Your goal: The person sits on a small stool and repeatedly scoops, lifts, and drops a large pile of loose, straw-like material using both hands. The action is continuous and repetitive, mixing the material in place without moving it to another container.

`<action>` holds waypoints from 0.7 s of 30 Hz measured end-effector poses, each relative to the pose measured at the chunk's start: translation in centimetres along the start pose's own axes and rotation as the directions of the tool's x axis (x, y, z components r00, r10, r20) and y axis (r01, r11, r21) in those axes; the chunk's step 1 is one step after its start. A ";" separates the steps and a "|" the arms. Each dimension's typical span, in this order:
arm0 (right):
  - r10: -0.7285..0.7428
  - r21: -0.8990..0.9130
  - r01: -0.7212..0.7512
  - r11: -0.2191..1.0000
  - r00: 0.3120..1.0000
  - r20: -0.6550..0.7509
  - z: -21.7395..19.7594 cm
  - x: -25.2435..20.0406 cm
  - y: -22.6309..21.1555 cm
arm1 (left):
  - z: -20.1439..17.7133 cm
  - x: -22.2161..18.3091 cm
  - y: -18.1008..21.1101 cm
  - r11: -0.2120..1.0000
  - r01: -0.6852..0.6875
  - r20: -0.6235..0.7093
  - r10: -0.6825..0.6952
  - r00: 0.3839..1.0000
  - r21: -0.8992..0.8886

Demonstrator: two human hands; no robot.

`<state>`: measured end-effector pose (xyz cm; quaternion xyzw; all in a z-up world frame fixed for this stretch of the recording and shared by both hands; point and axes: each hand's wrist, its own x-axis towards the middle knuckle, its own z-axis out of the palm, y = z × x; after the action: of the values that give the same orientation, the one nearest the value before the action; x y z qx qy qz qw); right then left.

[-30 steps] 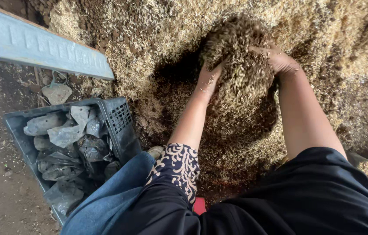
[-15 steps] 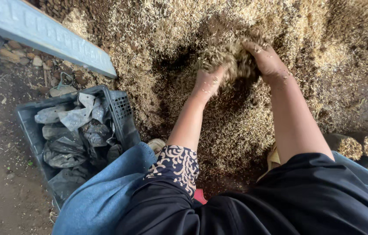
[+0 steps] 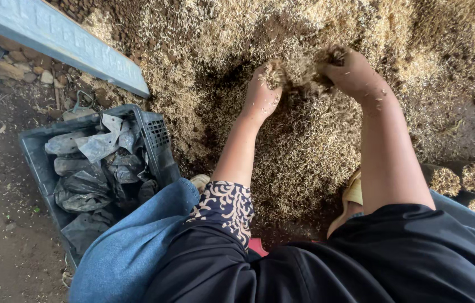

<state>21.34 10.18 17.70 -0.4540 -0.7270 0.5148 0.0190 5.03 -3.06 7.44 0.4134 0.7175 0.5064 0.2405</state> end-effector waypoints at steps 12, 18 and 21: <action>0.055 -0.475 0.012 0.880 0.991 0.126 -1.5 2.1 -2.6 | -4.5 1.2 -1.3 0.894 0.446 0.236 -0.425 0.874 -0.042; 0.180 -0.239 -0.178 0.955 0.984 -0.012 2.2 11.9 1.4 | -4.6 2.0 -11.5 0.555 0.738 -0.113 -0.765 0.635 0.384; 0.271 -0.184 -0.261 0.948 0.962 0.027 3.7 14.8 2.3 | -2.8 2.6 -14.3 0.543 0.746 -0.152 -0.760 0.632 0.386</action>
<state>12.30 17.65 7.70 -0.5340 -0.7027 0.4570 -0.1104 -3.51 -4.49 -4.61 0.1149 0.9104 0.1831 0.3527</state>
